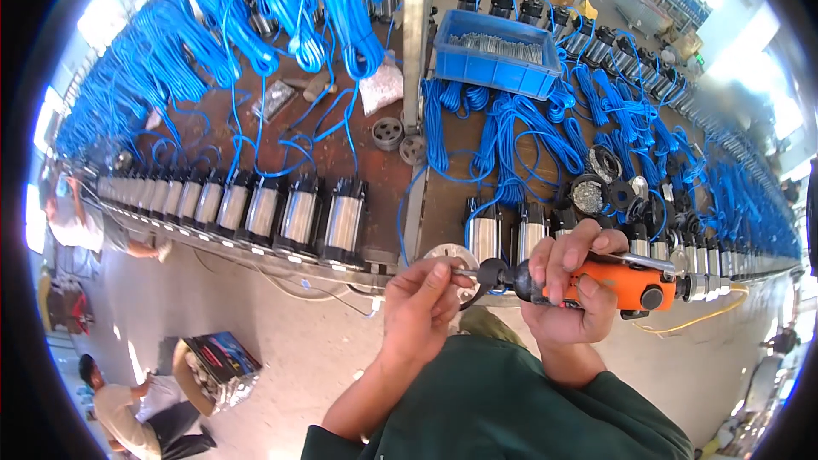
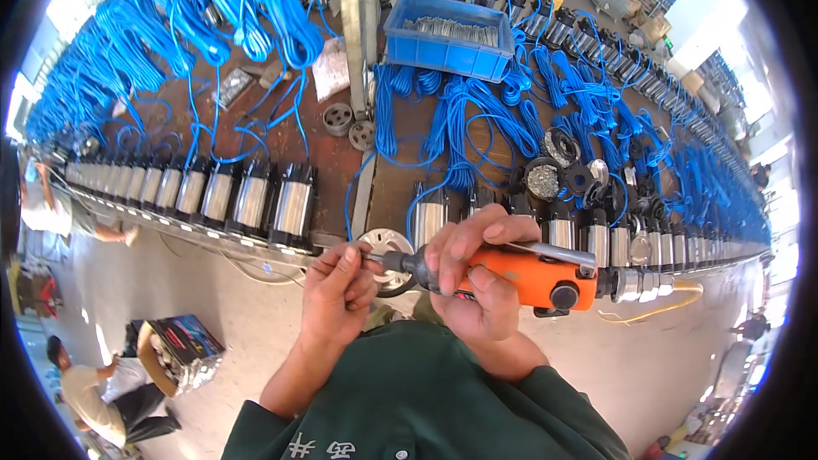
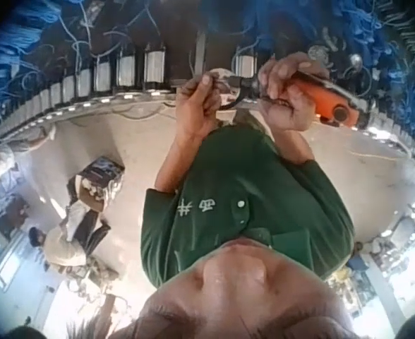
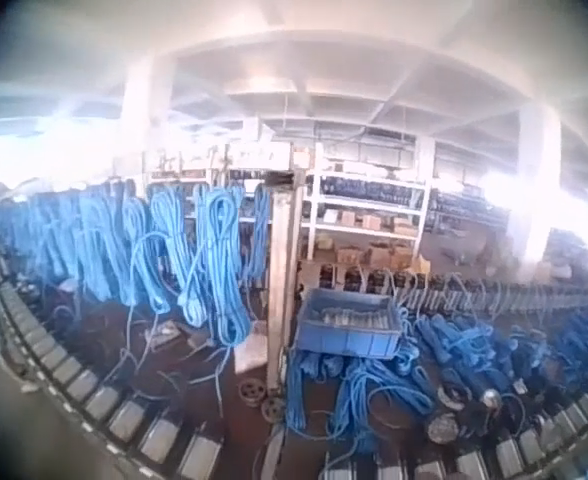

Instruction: The person assembles water pumps by retrieving small components from a bag and then using a pneumatic screwdriver to fasten circular plates onto the pump housings.

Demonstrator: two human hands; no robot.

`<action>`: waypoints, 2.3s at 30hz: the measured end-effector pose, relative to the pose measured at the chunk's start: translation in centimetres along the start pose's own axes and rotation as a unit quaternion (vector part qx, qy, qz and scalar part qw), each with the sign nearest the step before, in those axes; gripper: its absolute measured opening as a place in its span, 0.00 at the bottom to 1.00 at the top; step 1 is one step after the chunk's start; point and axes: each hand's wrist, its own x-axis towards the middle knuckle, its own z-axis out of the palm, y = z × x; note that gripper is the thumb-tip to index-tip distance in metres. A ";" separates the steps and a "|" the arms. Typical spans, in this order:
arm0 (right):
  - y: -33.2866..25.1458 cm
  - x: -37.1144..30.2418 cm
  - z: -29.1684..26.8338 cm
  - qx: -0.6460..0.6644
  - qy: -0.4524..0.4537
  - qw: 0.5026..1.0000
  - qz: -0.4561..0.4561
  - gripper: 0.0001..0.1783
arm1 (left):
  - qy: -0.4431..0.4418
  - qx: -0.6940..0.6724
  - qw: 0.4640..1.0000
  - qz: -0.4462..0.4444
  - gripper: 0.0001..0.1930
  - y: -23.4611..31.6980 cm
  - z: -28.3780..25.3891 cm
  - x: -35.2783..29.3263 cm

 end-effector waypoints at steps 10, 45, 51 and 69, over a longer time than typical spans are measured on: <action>3.8 0.6 2.8 -0.071 -0.109 0.988 0.085 0.15 | -0.064 0.081 0.995 -0.005 0.09 3.7 -5.9 3.0; 9.5 0.3 -2.7 -0.256 -0.093 0.919 0.284 0.14 | 0.004 0.652 0.704 0.281 0.53 -3.3 -10.1 2.3; 9.7 0.4 -3.0 -0.246 -0.091 0.923 0.282 0.14 | 0.006 0.642 0.713 0.280 0.50 -3.1 -9.8 2.2; 10.0 0.4 -2.3 -0.278 -0.060 0.919 0.274 0.10 | 0.018 0.645 0.709 0.284 0.50 -3.7 -9.8 2.3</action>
